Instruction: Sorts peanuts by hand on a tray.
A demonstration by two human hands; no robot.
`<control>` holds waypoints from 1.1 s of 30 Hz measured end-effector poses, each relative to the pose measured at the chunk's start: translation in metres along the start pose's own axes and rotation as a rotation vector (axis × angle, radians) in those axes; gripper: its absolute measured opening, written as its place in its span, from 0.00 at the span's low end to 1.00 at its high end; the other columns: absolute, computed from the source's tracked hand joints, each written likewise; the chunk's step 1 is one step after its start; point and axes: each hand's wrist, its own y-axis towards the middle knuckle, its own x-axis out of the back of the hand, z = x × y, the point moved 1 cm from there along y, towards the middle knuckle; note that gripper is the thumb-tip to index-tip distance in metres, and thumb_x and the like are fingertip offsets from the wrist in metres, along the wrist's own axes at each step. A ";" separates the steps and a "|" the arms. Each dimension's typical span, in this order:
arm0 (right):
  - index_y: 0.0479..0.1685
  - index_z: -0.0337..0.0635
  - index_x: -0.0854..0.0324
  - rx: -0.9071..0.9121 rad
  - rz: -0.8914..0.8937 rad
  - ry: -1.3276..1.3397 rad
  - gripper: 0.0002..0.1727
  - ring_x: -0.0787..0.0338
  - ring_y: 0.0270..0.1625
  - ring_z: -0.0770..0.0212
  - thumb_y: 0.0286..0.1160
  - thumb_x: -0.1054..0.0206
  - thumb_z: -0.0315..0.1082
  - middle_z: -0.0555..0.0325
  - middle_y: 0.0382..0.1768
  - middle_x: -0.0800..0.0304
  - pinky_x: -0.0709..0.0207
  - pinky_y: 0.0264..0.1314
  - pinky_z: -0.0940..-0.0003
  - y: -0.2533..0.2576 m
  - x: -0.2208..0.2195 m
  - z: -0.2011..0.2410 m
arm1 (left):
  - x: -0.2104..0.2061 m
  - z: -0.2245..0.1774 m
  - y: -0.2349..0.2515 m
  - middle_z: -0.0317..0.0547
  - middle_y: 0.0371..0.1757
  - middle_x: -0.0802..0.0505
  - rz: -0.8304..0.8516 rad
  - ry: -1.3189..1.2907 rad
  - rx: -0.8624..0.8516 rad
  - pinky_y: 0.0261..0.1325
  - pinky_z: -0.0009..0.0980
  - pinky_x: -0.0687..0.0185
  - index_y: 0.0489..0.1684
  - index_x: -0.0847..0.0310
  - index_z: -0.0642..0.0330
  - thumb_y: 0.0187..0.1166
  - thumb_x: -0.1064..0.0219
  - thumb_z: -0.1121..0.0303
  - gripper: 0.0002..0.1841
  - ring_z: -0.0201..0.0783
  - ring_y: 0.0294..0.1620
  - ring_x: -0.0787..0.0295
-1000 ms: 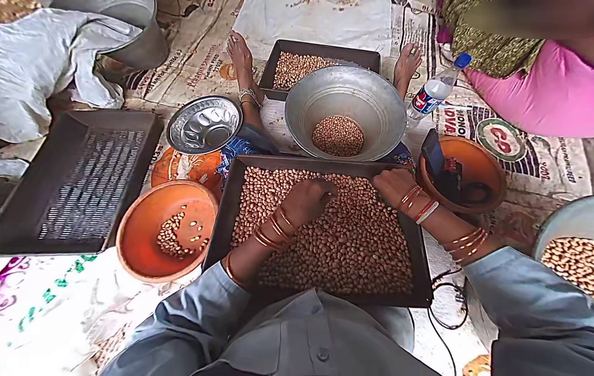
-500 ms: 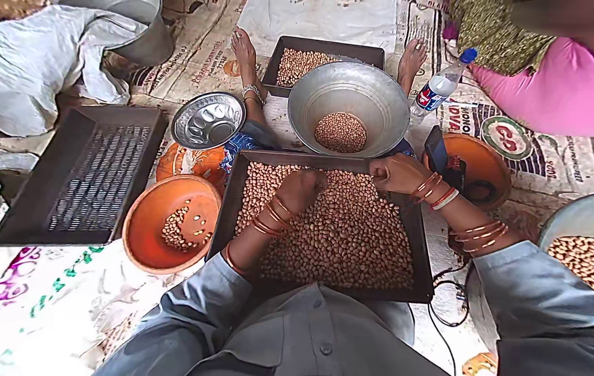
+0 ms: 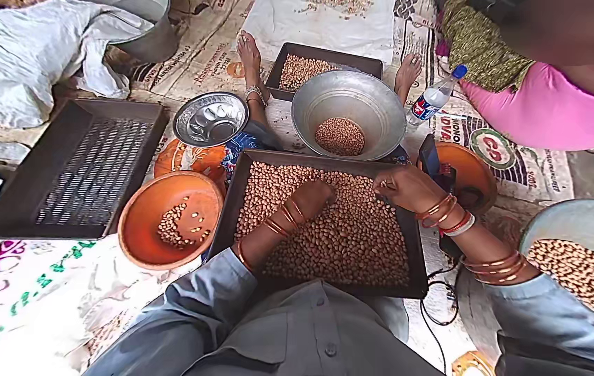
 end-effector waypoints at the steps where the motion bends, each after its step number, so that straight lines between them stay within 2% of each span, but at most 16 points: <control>1: 0.40 0.46 0.06 -0.026 0.036 -0.044 0.04 0.08 0.36 0.45 0.74 0.26 0.29 0.49 0.31 0.07 0.18 0.40 0.39 -0.001 -0.005 -0.001 | -0.002 -0.001 0.001 0.58 0.48 0.05 0.007 0.017 -0.012 0.56 0.62 0.15 0.44 0.07 0.62 0.76 0.30 0.78 0.07 0.61 0.53 0.08; 6: 0.45 0.43 0.07 -0.168 0.294 -0.204 0.07 0.07 0.48 0.38 0.79 0.31 0.32 0.43 0.40 0.06 0.19 0.48 0.36 -0.001 -0.034 -0.007 | -0.005 0.002 0.007 0.57 0.46 0.05 0.033 0.068 0.005 0.55 0.63 0.15 0.42 0.07 0.61 0.78 0.31 0.73 0.06 0.61 0.53 0.08; 10: 0.44 0.42 0.08 -0.101 0.321 -0.281 0.08 0.07 0.47 0.37 0.80 0.33 0.32 0.42 0.40 0.06 0.19 0.46 0.37 0.002 -0.051 -0.009 | 0.005 0.009 0.004 0.55 0.41 0.05 -0.129 -0.198 0.013 0.50 0.63 0.15 0.47 0.09 0.59 0.76 0.28 0.71 0.07 0.56 0.45 0.06; 13: 0.43 0.39 0.10 -0.072 0.337 -0.305 0.07 0.08 0.47 0.37 0.80 0.34 0.31 0.41 0.40 0.07 0.20 0.45 0.38 0.004 -0.056 -0.005 | 0.005 -0.001 0.001 0.50 0.34 0.10 -0.116 -0.462 0.004 0.38 0.47 0.20 0.44 0.12 0.62 0.83 0.38 0.72 0.07 0.44 0.32 0.15; 15: 0.42 0.35 0.11 -0.080 0.357 -0.309 0.07 0.08 0.47 0.36 0.79 0.33 0.28 0.39 0.40 0.08 0.20 0.46 0.38 0.005 -0.056 0.000 | -0.002 -0.022 -0.003 0.39 0.27 0.19 0.056 -0.708 -0.008 0.29 0.27 0.34 0.39 0.14 0.63 0.88 0.45 0.73 0.12 0.29 0.23 0.30; 17: 0.43 0.35 0.11 -0.058 0.351 -0.312 0.06 0.08 0.47 0.35 0.77 0.33 0.26 0.39 0.40 0.08 0.20 0.46 0.38 0.004 -0.058 -0.001 | -0.019 -0.046 -0.006 0.27 0.23 0.21 0.315 -0.958 -0.045 0.22 0.15 0.39 0.37 0.16 0.60 0.88 0.50 0.72 0.15 0.18 0.18 0.33; 19: 0.42 0.33 0.11 -0.053 0.339 -0.319 0.06 0.07 0.46 0.34 0.74 0.34 0.22 0.37 0.40 0.08 0.19 0.44 0.38 0.002 -0.058 0.001 | -0.029 -0.062 -0.005 0.35 0.33 0.17 0.526 -0.890 -0.065 0.31 0.19 0.30 0.52 0.16 0.64 0.94 0.52 0.69 0.15 0.22 0.27 0.27; 20: 0.43 0.32 0.11 -0.072 0.348 -0.326 0.07 0.07 0.47 0.34 0.75 0.35 0.20 0.36 0.41 0.08 0.19 0.45 0.38 0.002 -0.058 0.003 | -0.033 -0.063 -0.002 0.41 0.39 0.15 0.537 -0.785 -0.060 0.37 0.23 0.28 0.58 0.17 0.65 0.95 0.51 0.68 0.16 0.26 0.32 0.25; 22: 0.42 0.32 0.11 -0.096 0.350 -0.327 0.06 0.07 0.46 0.34 0.75 0.33 0.22 0.36 0.41 0.08 0.19 0.44 0.38 0.002 -0.058 0.003 | -0.030 -0.055 0.007 0.56 0.58 0.13 0.448 -0.645 0.003 0.57 0.36 0.23 0.67 0.18 0.67 0.95 0.50 0.68 0.18 0.38 0.51 0.19; 24: 0.43 0.34 0.10 -0.161 0.398 -0.321 0.06 0.08 0.50 0.34 0.75 0.30 0.27 0.37 0.43 0.08 0.20 0.48 0.36 0.006 -0.057 -0.002 | -0.033 -0.026 0.019 0.60 0.69 0.13 0.221 -0.608 0.028 0.76 0.48 0.27 0.70 0.17 0.66 0.93 0.48 0.71 0.18 0.49 0.70 0.17; 25: 0.43 0.37 0.10 -0.185 0.409 -0.302 0.06 0.08 0.50 0.34 0.75 0.28 0.30 0.37 0.44 0.08 0.20 0.49 0.34 0.008 -0.056 -0.008 | -0.034 -0.010 0.022 0.61 0.69 0.12 0.092 -0.601 0.044 0.77 0.54 0.27 0.69 0.16 0.64 0.91 0.46 0.72 0.17 0.54 0.71 0.16; 27: 0.44 0.41 0.08 -0.180 0.377 -0.216 0.09 0.08 0.49 0.34 0.75 0.25 0.37 0.40 0.42 0.06 0.19 0.49 0.31 0.011 -0.053 -0.025 | -0.026 0.006 0.016 0.62 0.59 0.08 -0.096 -0.565 0.147 0.63 0.63 0.20 0.71 0.19 0.58 0.88 0.43 0.72 0.17 0.61 0.59 0.11; 29: 0.42 0.43 0.06 -0.117 0.264 -0.024 0.07 0.07 0.40 0.41 0.74 0.24 0.36 0.45 0.36 0.06 0.17 0.44 0.34 0.009 -0.041 -0.035 | -0.014 0.009 0.005 0.62 0.50 0.06 -0.221 -0.507 0.180 0.53 0.63 0.16 0.71 0.19 0.56 0.88 0.40 0.71 0.16 0.61 0.48 0.08; 31: 0.39 0.40 0.09 -0.081 0.138 0.244 0.04 0.16 0.25 0.55 0.75 0.24 0.31 0.51 0.25 0.12 0.23 0.31 0.52 0.005 -0.023 -0.031 | -0.007 0.003 -0.007 0.60 0.41 0.07 -0.288 -0.476 0.122 0.44 0.59 0.15 0.62 0.15 0.60 0.86 0.38 0.72 0.12 0.59 0.38 0.09; 32: 0.38 0.39 0.11 -0.100 0.097 0.398 0.04 0.23 0.21 0.64 0.77 0.27 0.30 0.56 0.22 0.17 0.30 0.26 0.65 0.004 -0.016 -0.028 | 0.000 -0.007 -0.019 0.61 0.40 0.08 -0.263 -0.469 0.101 0.42 0.58 0.17 0.59 0.15 0.61 0.85 0.37 0.74 0.11 0.58 0.37 0.11; 33: 0.40 0.38 0.15 -0.122 0.070 0.564 0.03 0.25 0.20 0.70 0.80 0.32 0.27 0.59 0.22 0.19 0.30 0.24 0.75 0.004 -0.013 -0.026 | 0.002 -0.014 -0.024 0.61 0.41 0.08 -0.238 -0.452 0.068 0.44 0.59 0.16 0.58 0.15 0.63 0.83 0.36 0.76 0.10 0.59 0.38 0.10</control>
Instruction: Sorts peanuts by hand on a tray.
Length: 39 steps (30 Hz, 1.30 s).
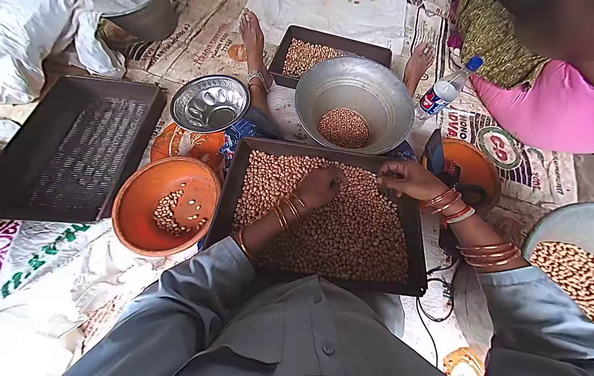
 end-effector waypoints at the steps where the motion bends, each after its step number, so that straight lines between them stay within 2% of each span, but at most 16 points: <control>1: 0.41 0.38 0.19 -0.019 -0.009 0.156 0.04 0.23 0.21 0.72 0.83 0.38 0.25 0.61 0.24 0.20 0.27 0.25 0.79 0.000 0.001 0.001 | -0.005 -0.003 0.001 0.61 0.43 0.07 0.026 0.021 -0.036 0.46 0.59 0.15 0.57 0.13 0.63 0.83 0.35 0.76 0.10 0.59 0.41 0.09; 3: 0.41 0.41 0.22 -0.039 -0.027 0.278 0.07 0.24 0.19 0.74 0.84 0.45 0.24 0.63 0.25 0.20 0.27 0.22 0.82 -0.001 0.001 0.000 | -0.024 -0.002 0.015 0.58 0.46 0.05 0.062 0.142 -0.098 0.51 0.61 0.14 0.56 0.10 0.60 0.84 0.35 0.73 0.11 0.59 0.47 0.06; 5: 0.42 0.39 0.17 -0.006 -0.030 0.100 0.06 0.29 0.16 0.74 0.82 0.40 0.23 0.61 0.22 0.22 0.35 0.18 0.80 0.000 -0.001 -0.001 | -0.040 0.003 0.027 0.57 0.50 0.04 0.106 0.273 -0.122 0.55 0.62 0.14 0.59 0.09 0.58 0.87 0.40 0.70 0.13 0.60 0.52 0.06; 6: 0.42 0.39 0.14 0.009 -0.021 -0.064 0.04 0.29 0.18 0.70 0.81 0.34 0.25 0.59 0.22 0.20 0.36 0.21 0.73 0.000 -0.002 0.001 | -0.044 0.005 0.030 0.58 0.51 0.04 0.125 0.319 -0.129 0.55 0.63 0.14 0.60 0.10 0.58 0.88 0.41 0.69 0.14 0.61 0.52 0.06; 9: 0.43 0.42 0.07 -0.005 0.103 -0.522 0.05 0.10 0.34 0.46 0.77 0.27 0.31 0.47 0.31 0.08 0.21 0.41 0.42 0.004 -0.009 0.002 | -0.047 0.003 0.032 0.62 0.58 0.07 0.215 0.383 -0.087 0.58 0.65 0.16 0.67 0.14 0.58 0.89 0.42 0.71 0.16 0.65 0.58 0.08; 11: 0.46 0.49 0.05 -0.065 0.190 -0.740 0.06 0.07 0.45 0.39 0.77 0.27 0.35 0.46 0.38 0.05 0.19 0.46 0.34 0.005 -0.015 0.001 | -0.048 0.000 0.033 0.63 0.61 0.08 0.276 0.407 -0.034 0.61 0.65 0.17 0.70 0.16 0.56 0.88 0.41 0.71 0.16 0.66 0.61 0.10; 13: 0.42 0.48 0.06 -0.005 0.186 -0.852 0.04 0.07 0.42 0.37 0.72 0.24 0.32 0.45 0.36 0.06 0.19 0.40 0.34 0.002 -0.021 -0.008 | -0.048 -0.003 0.033 0.63 0.62 0.09 0.302 0.422 -0.009 0.59 0.66 0.17 0.71 0.17 0.57 0.87 0.40 0.72 0.17 0.66 0.60 0.10; 16: 0.35 0.40 0.08 0.040 0.203 -0.945 0.02 0.07 0.41 0.37 0.70 0.25 0.29 0.43 0.34 0.07 0.20 0.39 0.37 -0.001 -0.030 -0.011 | -0.047 0.000 0.035 0.61 0.60 0.08 0.277 0.372 0.011 0.60 0.66 0.17 0.69 0.16 0.57 0.88 0.40 0.68 0.16 0.64 0.60 0.09; 18: 0.35 0.34 0.10 -0.015 0.266 -0.989 0.03 0.08 0.44 0.36 0.70 0.26 0.25 0.39 0.37 0.08 0.21 0.42 0.38 -0.001 -0.036 -0.005 | -0.034 0.008 0.039 0.61 0.48 0.06 0.152 0.188 -0.006 0.57 0.63 0.15 0.60 0.13 0.62 0.84 0.36 0.69 0.13 0.61 0.51 0.07; 21: 0.35 0.33 0.11 -0.017 0.275 -1.004 0.01 0.08 0.43 0.36 0.69 0.28 0.22 0.39 0.36 0.09 0.21 0.41 0.39 0.000 -0.042 -0.007 | -0.006 0.025 0.045 0.55 0.37 0.10 -0.060 -0.065 -0.037 0.48 0.52 0.18 0.53 0.16 0.67 0.81 0.41 0.74 0.11 0.50 0.39 0.13; 24: 0.35 0.35 0.11 0.020 0.257 -0.998 0.02 0.08 0.42 0.37 0.70 0.28 0.23 0.40 0.34 0.09 0.21 0.40 0.40 0.001 -0.042 -0.009 | 0.004 0.031 0.045 0.51 0.32 0.13 -0.070 -0.051 -0.052 0.42 0.49 0.23 0.56 0.15 0.63 0.80 0.42 0.76 0.13 0.46 0.33 0.19; 28: 0.40 0.38 0.09 -0.070 0.326 -0.978 0.05 0.07 0.46 0.38 0.72 0.26 0.31 0.42 0.38 0.07 0.20 0.46 0.38 0.007 -0.039 -0.011 | -0.014 0.022 0.042 0.57 0.45 0.05 0.068 0.177 -0.058 0.55 0.62 0.15 0.56 0.11 0.59 0.83 0.35 0.72 0.10 0.58 0.48 0.06; 32: 0.42 0.46 0.07 -0.023 0.260 -0.749 0.07 0.07 0.42 0.43 0.70 0.24 0.36 0.48 0.34 0.07 0.20 0.43 0.37 0.016 -0.025 -0.027 | -0.031 0.019 0.035 0.59 0.50 0.05 0.076 0.352 -0.027 0.53 0.65 0.15 0.59 0.11 0.56 0.85 0.34 0.65 0.12 0.63 0.52 0.06; 34: 0.42 0.40 0.11 0.031 0.162 -0.469 0.06 0.12 0.36 0.51 0.74 0.27 0.33 0.50 0.30 0.11 0.23 0.41 0.46 0.021 -0.011 -0.025 | -0.029 0.006 0.024 0.63 0.49 0.06 0.066 0.355 -0.018 0.51 0.66 0.15 0.58 0.11 0.60 0.84 0.32 0.68 0.11 0.66 0.50 0.07; 37: 0.39 0.38 0.20 0.049 -0.003 -0.002 0.06 0.24 0.22 0.72 0.78 0.43 0.25 0.62 0.24 0.21 0.30 0.25 0.75 0.026 -0.006 -0.025 | -0.026 0.001 0.018 0.63 0.47 0.06 0.067 0.323 -0.031 0.50 0.65 0.15 0.55 0.11 0.62 0.83 0.32 0.70 0.09 0.66 0.48 0.07; 39: 0.36 0.41 0.22 -0.007 -0.029 0.230 0.11 0.28 0.16 0.75 0.78 0.51 0.26 0.65 0.21 0.23 0.34 0.17 0.80 0.025 -0.012 -0.027 | -0.028 0.017 0.030 0.59 0.45 0.05 0.049 0.238 -0.051 0.52 0.64 0.14 0.51 0.09 0.61 0.81 0.31 0.70 0.08 0.61 0.47 0.06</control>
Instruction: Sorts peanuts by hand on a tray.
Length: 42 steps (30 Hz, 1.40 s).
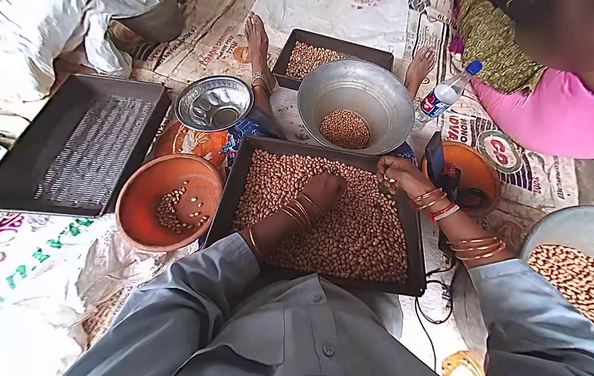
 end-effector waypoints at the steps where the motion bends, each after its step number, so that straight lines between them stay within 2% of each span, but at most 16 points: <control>1: 0.35 0.43 0.22 -0.016 -0.022 0.004 0.11 0.32 0.13 0.74 0.79 0.50 0.27 0.65 0.18 0.26 0.38 0.15 0.80 -0.005 -0.004 -0.002 | 0.002 0.007 0.004 0.58 0.43 0.04 -0.042 -0.081 -0.006 0.52 0.62 0.13 0.50 0.09 0.62 0.80 0.30 0.71 0.08 0.58 0.45 0.05; 2: 0.37 0.43 0.21 -0.022 -0.055 -0.069 0.09 0.36 0.13 0.71 0.83 0.46 0.28 0.62 0.17 0.30 0.43 0.15 0.76 -0.013 -0.008 -0.001 | 0.010 0.013 0.007 0.58 0.40 0.05 -0.096 -0.173 -0.004 0.50 0.60 0.14 0.50 0.11 0.64 0.79 0.30 0.73 0.08 0.56 0.42 0.06; 3: 0.41 0.42 0.18 0.002 -0.091 -0.186 0.07 0.34 0.15 0.66 0.84 0.41 0.29 0.58 0.19 0.27 0.42 0.17 0.70 -0.016 -0.013 0.000 | 0.020 0.017 0.010 0.59 0.38 0.07 -0.147 -0.245 0.011 0.49 0.58 0.16 0.52 0.13 0.68 0.78 0.33 0.74 0.10 0.55 0.40 0.09; 5: 0.46 0.41 0.14 0.074 -0.161 -0.410 0.04 0.25 0.20 0.54 0.80 0.33 0.28 0.51 0.21 0.20 0.31 0.23 0.54 -0.015 -0.025 0.003 | 0.038 0.026 0.012 0.59 0.40 0.09 -0.247 -0.306 0.055 0.51 0.55 0.20 0.53 0.16 0.69 0.81 0.40 0.74 0.11 0.53 0.42 0.12; 8: 0.51 0.45 0.11 0.115 -0.208 -0.643 0.07 0.15 0.26 0.45 0.80 0.31 0.32 0.48 0.24 0.14 0.24 0.29 0.42 -0.004 -0.036 0.001 | 0.047 0.031 0.014 0.56 0.41 0.07 -0.270 -0.208 0.110 0.51 0.58 0.18 0.56 0.14 0.64 0.82 0.38 0.73 0.12 0.54 0.42 0.10; 11: 0.57 0.47 0.10 0.161 -0.213 -0.722 0.12 0.07 0.39 0.37 0.79 0.33 0.30 0.43 0.37 0.06 0.19 0.40 0.35 0.002 -0.041 -0.006 | 0.036 0.031 0.017 0.60 0.49 0.05 -0.246 -0.004 0.128 0.54 0.64 0.16 0.59 0.11 0.59 0.87 0.39 0.71 0.12 0.62 0.49 0.06; 14: 0.60 0.47 0.10 0.213 -0.223 -0.775 0.14 0.05 0.44 0.35 0.82 0.35 0.30 0.41 0.43 0.05 0.18 0.43 0.34 0.005 -0.045 -0.016 | 0.026 0.026 0.013 0.60 0.53 0.05 -0.275 0.114 0.137 0.53 0.68 0.16 0.60 0.10 0.55 0.89 0.41 0.68 0.13 0.66 0.54 0.07; 17: 0.60 0.46 0.10 0.249 -0.235 -0.809 0.13 0.05 0.42 0.36 0.83 0.35 0.31 0.41 0.42 0.05 0.17 0.39 0.36 0.006 -0.048 -0.020 | 0.024 0.020 0.009 0.60 0.55 0.06 -0.255 0.144 0.146 0.53 0.68 0.16 0.60 0.10 0.55 0.87 0.37 0.68 0.12 0.66 0.55 0.07; 22: 0.60 0.47 0.10 0.215 -0.225 -0.834 0.13 0.05 0.42 0.36 0.84 0.36 0.33 0.41 0.41 0.05 0.17 0.41 0.36 0.006 -0.049 -0.019 | 0.020 0.008 -0.003 0.64 0.45 0.06 -0.249 0.146 0.146 0.45 0.66 0.15 0.58 0.11 0.57 0.82 0.31 0.68 0.11 0.67 0.44 0.07; 26: 0.64 0.48 0.13 0.109 -0.150 -0.836 0.15 0.06 0.46 0.35 0.83 0.36 0.33 0.40 0.43 0.05 0.18 0.45 0.35 0.007 -0.050 -0.012 | 0.018 0.013 0.012 0.60 0.46 0.04 -0.184 0.174 0.162 0.50 0.66 0.15 0.60 0.11 0.54 0.85 0.34 0.64 0.12 0.65 0.48 0.06; 30: 0.72 0.49 0.19 -0.057 -0.004 -0.853 0.18 0.08 0.59 0.38 0.88 0.43 0.38 0.41 0.52 0.07 0.21 0.60 0.38 0.010 -0.049 -0.002 | 0.019 0.012 0.025 0.58 0.55 0.05 -0.066 0.225 0.201 0.59 0.65 0.18 0.65 0.12 0.53 0.89 0.40 0.61 0.15 0.63 0.58 0.08; 33: 0.70 0.46 0.19 -0.060 0.015 -0.844 0.18 0.09 0.59 0.37 0.87 0.42 0.37 0.39 0.54 0.08 0.21 0.59 0.36 0.009 -0.046 -0.004 | 0.020 0.012 0.028 0.61 0.60 0.07 -0.055 0.155 0.195 0.68 0.65 0.21 0.68 0.14 0.56 0.90 0.42 0.59 0.18 0.64 0.64 0.10; 36: 0.64 0.42 0.18 -0.029 0.019 -0.800 0.16 0.09 0.60 0.37 0.85 0.40 0.35 0.38 0.54 0.08 0.21 0.59 0.36 0.005 -0.043 0.012 | 0.017 0.020 0.027 0.59 0.48 0.06 -0.157 -0.203 0.166 0.62 0.54 0.18 0.59 0.13 0.66 0.88 0.40 0.65 0.15 0.52 0.51 0.09; 38: 0.64 0.40 0.17 0.054 0.030 -0.754 0.16 0.09 0.60 0.38 0.85 0.39 0.35 0.39 0.54 0.08 0.21 0.61 0.39 -0.005 -0.043 0.033 | 0.011 0.018 0.025 0.42 0.31 0.15 -0.177 -0.568 0.252 0.35 0.28 0.25 0.52 0.15 0.68 0.90 0.46 0.71 0.13 0.30 0.28 0.23; 39: 0.64 0.39 0.17 0.120 0.033 -0.729 0.15 0.09 0.60 0.40 0.85 0.38 0.35 0.39 0.55 0.08 0.21 0.62 0.40 -0.011 -0.046 0.043 | 0.009 0.011 0.022 0.36 0.25 0.19 -0.145 -0.747 0.310 0.26 0.23 0.30 0.47 0.17 0.67 0.92 0.49 0.71 0.14 0.26 0.21 0.28; 42: 0.59 0.39 0.14 0.335 0.036 -0.702 0.13 0.08 0.54 0.44 0.82 0.36 0.32 0.42 0.52 0.09 0.18 0.56 0.46 -0.028 -0.060 0.060 | 0.011 -0.020 0.006 0.34 0.21 0.22 0.102 -0.910 0.422 0.22 0.23 0.30 0.37 0.26 0.60 0.96 0.58 0.66 0.18 0.27 0.16 0.29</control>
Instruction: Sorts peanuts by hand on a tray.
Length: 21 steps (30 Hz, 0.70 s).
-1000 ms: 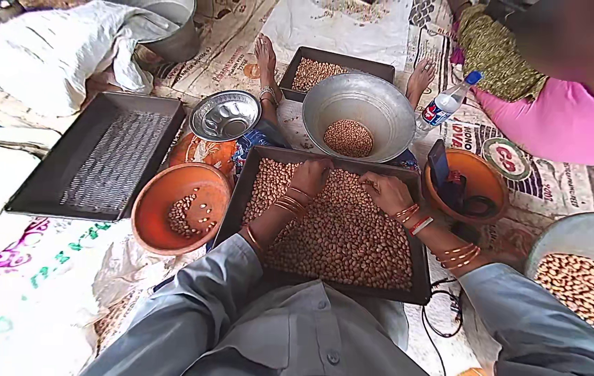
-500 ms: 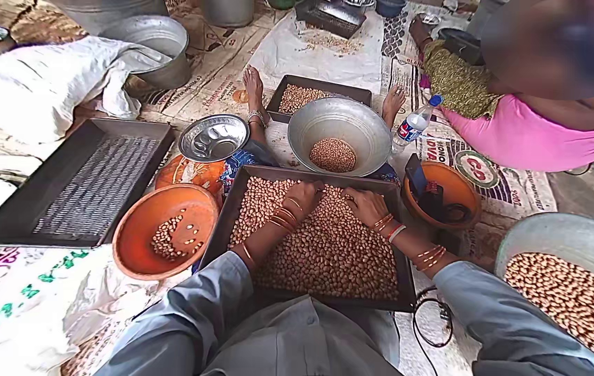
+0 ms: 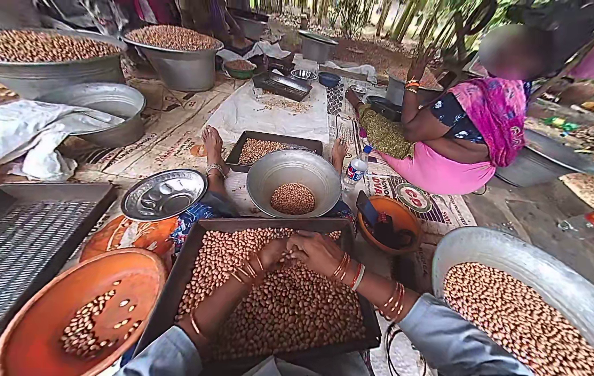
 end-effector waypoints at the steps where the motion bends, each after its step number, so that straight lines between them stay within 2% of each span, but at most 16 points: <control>1: 0.59 0.39 0.14 0.038 -0.013 -0.015 0.13 0.08 0.55 0.44 0.82 0.36 0.32 0.42 0.54 0.10 0.16 0.56 0.46 -0.004 0.000 0.005 | -0.010 -0.013 -0.019 0.34 0.23 0.24 0.038 0.016 0.065 0.24 0.24 0.29 0.40 0.28 0.59 0.96 0.59 0.66 0.16 0.27 0.19 0.29; 3: 0.56 0.41 0.12 0.081 -0.066 -0.057 0.12 0.06 0.53 0.44 0.83 0.36 0.33 0.43 0.54 0.09 0.14 0.51 0.46 -0.008 -0.003 0.005 | -0.020 -0.020 -0.036 0.34 0.27 0.24 0.096 0.020 0.102 0.26 0.23 0.27 0.47 0.28 0.60 0.97 0.57 0.66 0.13 0.26 0.21 0.28; 4: 0.54 0.41 0.12 0.079 -0.091 -0.076 0.11 0.06 0.51 0.45 0.83 0.37 0.34 0.44 0.54 0.09 0.13 0.50 0.46 -0.009 -0.003 0.000 | -0.017 -0.014 -0.031 0.34 0.27 0.24 0.146 0.038 0.080 0.26 0.23 0.27 0.47 0.28 0.60 0.97 0.57 0.65 0.14 0.26 0.21 0.27; 5: 0.54 0.41 0.12 0.057 -0.092 -0.095 0.12 0.06 0.51 0.43 0.83 0.37 0.34 0.43 0.53 0.08 0.14 0.50 0.45 -0.009 -0.001 -0.005 | -0.012 -0.005 -0.022 0.32 0.25 0.22 0.168 0.069 0.038 0.24 0.21 0.29 0.42 0.26 0.60 0.96 0.56 0.64 0.16 0.24 0.19 0.27; 7: 0.58 0.43 0.11 -0.003 -0.074 -0.147 0.13 0.06 0.52 0.40 0.83 0.37 0.34 0.42 0.54 0.07 0.15 0.51 0.41 -0.009 0.006 -0.019 | -0.003 -0.009 -0.021 0.35 0.27 0.21 0.126 0.256 -0.042 0.29 0.22 0.31 0.39 0.20 0.65 0.93 0.50 0.64 0.17 0.25 0.23 0.29; 9: 0.57 0.44 0.09 -0.011 -0.105 -0.186 0.13 0.05 0.51 0.39 0.80 0.35 0.32 0.42 0.51 0.06 0.15 0.49 0.37 -0.012 0.011 -0.033 | 0.013 -0.024 -0.031 0.47 0.36 0.17 0.079 0.549 -0.108 0.41 0.32 0.29 0.44 0.16 0.72 0.94 0.49 0.62 0.21 0.33 0.33 0.28; 10: 0.54 0.44 0.08 -0.006 -0.133 -0.187 0.12 0.04 0.49 0.39 0.78 0.33 0.31 0.43 0.49 0.05 0.15 0.48 0.35 -0.014 0.012 -0.040 | 0.023 -0.030 -0.035 0.57 0.41 0.13 0.054 0.662 -0.152 0.51 0.40 0.25 0.45 0.16 0.76 0.94 0.49 0.63 0.22 0.42 0.39 0.21; 11: 0.53 0.43 0.07 0.002 -0.155 -0.168 0.11 0.04 0.48 0.38 0.76 0.31 0.30 0.43 0.46 0.04 0.16 0.49 0.33 -0.015 0.013 -0.046 | 0.035 -0.038 -0.043 0.65 0.45 0.11 0.008 0.729 -0.179 0.60 0.48 0.25 0.48 0.15 0.80 0.93 0.48 0.65 0.22 0.51 0.47 0.17; 13: 0.51 0.43 0.07 0.026 -0.159 -0.121 0.11 0.04 0.46 0.38 0.73 0.27 0.30 0.44 0.44 0.03 0.16 0.49 0.30 -0.014 0.013 -0.058 | 0.066 -0.041 -0.061 0.66 0.47 0.11 -0.155 0.797 -0.189 0.62 0.56 0.26 0.48 0.15 0.76 0.93 0.46 0.61 0.22 0.57 0.52 0.15; 14: 0.53 0.42 0.07 0.026 -0.125 -0.097 0.11 0.04 0.46 0.37 0.74 0.28 0.30 0.42 0.44 0.03 0.17 0.50 0.30 -0.013 0.016 -0.060 | 0.084 -0.041 -0.070 0.69 0.53 0.09 -0.239 0.811 -0.165 0.67 0.62 0.25 0.52 0.14 0.75 0.92 0.45 0.59 0.23 0.63 0.59 0.13; 16: 0.59 0.38 0.10 0.000 0.010 -0.060 0.15 0.05 0.51 0.34 0.81 0.33 0.33 0.38 0.49 0.05 0.19 0.57 0.29 -0.013 0.026 -0.058 | 0.121 -0.035 -0.090 0.72 0.63 0.11 -0.386 0.823 -0.090 0.75 0.65 0.29 0.61 0.15 0.73 0.93 0.47 0.56 0.25 0.67 0.71 0.16; 18: 0.63 0.36 0.12 0.008 0.074 -0.045 0.17 0.06 0.52 0.33 0.84 0.36 0.34 0.35 0.51 0.05 0.20 0.59 0.30 -0.014 0.031 -0.054 | 0.158 -0.020 -0.108 0.71 0.61 0.11 -0.557 0.881 0.017 0.73 0.64 0.27 0.58 0.15 0.74 0.94 0.49 0.57 0.25 0.66 0.69 0.15; 21: 0.65 0.34 0.14 0.025 0.128 -0.042 0.17 0.05 0.52 0.35 0.86 0.37 0.35 0.36 0.51 0.06 0.19 0.60 0.33 -0.015 0.033 -0.047 | 0.194 -0.007 -0.134 0.69 0.66 0.12 -0.716 0.945 0.361 0.71 0.66 0.26 0.61 0.16 0.73 0.93 0.48 0.59 0.23 0.66 0.72 0.16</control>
